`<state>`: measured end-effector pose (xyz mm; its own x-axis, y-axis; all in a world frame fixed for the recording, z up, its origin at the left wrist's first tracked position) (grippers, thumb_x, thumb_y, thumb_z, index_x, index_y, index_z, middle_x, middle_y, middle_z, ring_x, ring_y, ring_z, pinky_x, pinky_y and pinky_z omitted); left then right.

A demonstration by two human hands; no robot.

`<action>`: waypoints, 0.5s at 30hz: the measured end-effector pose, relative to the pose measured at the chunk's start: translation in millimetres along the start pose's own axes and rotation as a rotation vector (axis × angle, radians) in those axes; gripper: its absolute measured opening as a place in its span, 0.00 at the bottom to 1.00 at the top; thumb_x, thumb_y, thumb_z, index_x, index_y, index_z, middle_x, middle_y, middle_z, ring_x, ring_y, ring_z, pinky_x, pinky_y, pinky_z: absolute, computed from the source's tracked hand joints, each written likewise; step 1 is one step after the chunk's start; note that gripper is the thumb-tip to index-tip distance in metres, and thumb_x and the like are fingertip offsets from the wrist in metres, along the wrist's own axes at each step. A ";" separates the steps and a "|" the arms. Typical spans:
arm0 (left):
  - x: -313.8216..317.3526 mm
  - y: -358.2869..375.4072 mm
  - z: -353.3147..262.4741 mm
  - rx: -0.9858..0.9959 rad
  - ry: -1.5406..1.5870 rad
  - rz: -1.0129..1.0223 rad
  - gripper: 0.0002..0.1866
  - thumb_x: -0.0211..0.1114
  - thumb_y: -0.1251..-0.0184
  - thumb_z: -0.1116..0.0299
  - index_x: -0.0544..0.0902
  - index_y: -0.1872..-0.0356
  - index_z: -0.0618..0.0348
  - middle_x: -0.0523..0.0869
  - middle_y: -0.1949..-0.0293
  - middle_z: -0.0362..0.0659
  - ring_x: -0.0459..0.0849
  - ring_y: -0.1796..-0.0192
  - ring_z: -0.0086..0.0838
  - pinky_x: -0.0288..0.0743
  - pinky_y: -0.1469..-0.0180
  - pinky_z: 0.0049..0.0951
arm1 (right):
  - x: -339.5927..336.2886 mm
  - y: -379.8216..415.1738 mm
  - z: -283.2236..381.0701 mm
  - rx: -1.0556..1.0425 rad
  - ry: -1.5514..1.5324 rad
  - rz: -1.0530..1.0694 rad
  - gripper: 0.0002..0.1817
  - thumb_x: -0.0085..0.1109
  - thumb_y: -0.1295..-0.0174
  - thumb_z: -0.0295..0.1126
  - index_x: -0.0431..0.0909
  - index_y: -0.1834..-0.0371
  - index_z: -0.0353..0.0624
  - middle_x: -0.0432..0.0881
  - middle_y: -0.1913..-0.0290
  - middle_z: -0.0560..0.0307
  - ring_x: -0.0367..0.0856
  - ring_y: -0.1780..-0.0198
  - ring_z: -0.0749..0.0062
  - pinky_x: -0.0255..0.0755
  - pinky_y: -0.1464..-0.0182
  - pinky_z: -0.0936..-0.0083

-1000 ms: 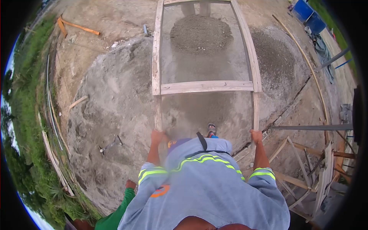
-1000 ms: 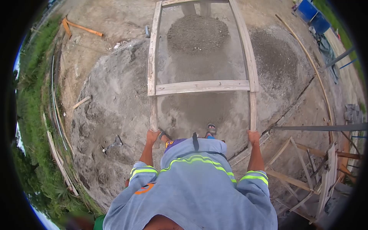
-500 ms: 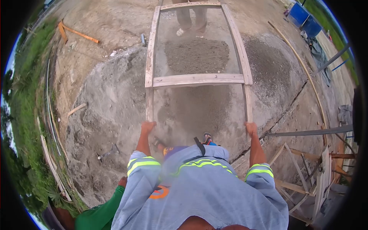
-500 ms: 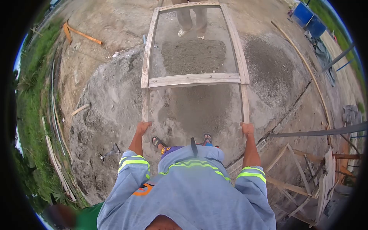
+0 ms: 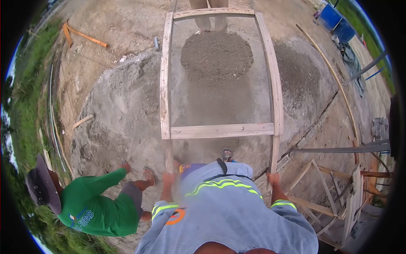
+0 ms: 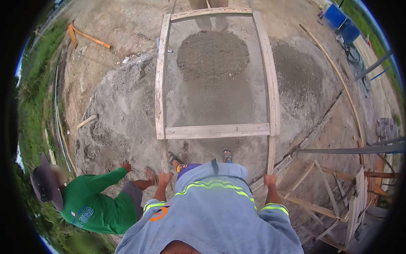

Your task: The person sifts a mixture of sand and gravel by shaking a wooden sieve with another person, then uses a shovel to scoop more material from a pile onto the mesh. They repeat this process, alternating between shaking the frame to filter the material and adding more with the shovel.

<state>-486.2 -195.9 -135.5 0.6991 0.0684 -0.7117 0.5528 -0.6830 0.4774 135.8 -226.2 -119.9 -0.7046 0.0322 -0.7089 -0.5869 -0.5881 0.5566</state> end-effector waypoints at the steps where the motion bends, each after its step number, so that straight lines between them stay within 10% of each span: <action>1: -4.3 11.4 -9.4 -0.032 -0.004 0.023 0.22 0.70 0.66 0.62 0.83 0.67 0.66 0.86 0.70 0.51 0.85 0.67 0.35 0.76 0.64 0.33 | -15.5 33.5 23.3 0.052 -0.041 0.017 0.25 0.64 0.62 0.44 0.80 0.70 0.28 0.83 0.67 0.41 0.83 0.62 0.55 0.74 0.59 0.64; 7: 5.2 -41.8 -36.8 0.075 0.004 0.055 0.23 0.70 0.67 0.61 0.82 0.73 0.73 0.83 0.77 0.51 0.82 0.72 0.34 0.74 0.70 0.33 | 44.1 -105.4 -37.4 0.052 -0.104 0.088 0.25 0.63 0.59 0.41 0.79 0.67 0.25 0.82 0.65 0.37 0.82 0.60 0.52 0.73 0.58 0.64; 15: -95.8 -107.2 -278.1 0.248 -0.127 -0.020 0.22 0.68 0.57 0.59 0.83 0.67 0.70 0.86 0.70 0.55 0.86 0.65 0.39 0.76 0.62 0.37 | -101.1 -81.8 275.4 -0.301 -0.115 -0.031 0.25 0.57 0.57 0.43 0.80 0.69 0.26 0.81 0.77 0.42 0.82 0.71 0.55 0.72 0.64 0.65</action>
<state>-486.3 73.0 24.8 0.6179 0.0029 -0.7863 0.4277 -0.8404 0.3330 145.1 41.2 25.6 -0.7387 0.1345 -0.6605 -0.4763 -0.7975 0.3704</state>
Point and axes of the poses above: each hand's wrist, its own y-axis away from the middle knuckle, its own x-axis out of the palm, z = x × y, the point moved 3 cm from there along -y, towards the middle knuckle
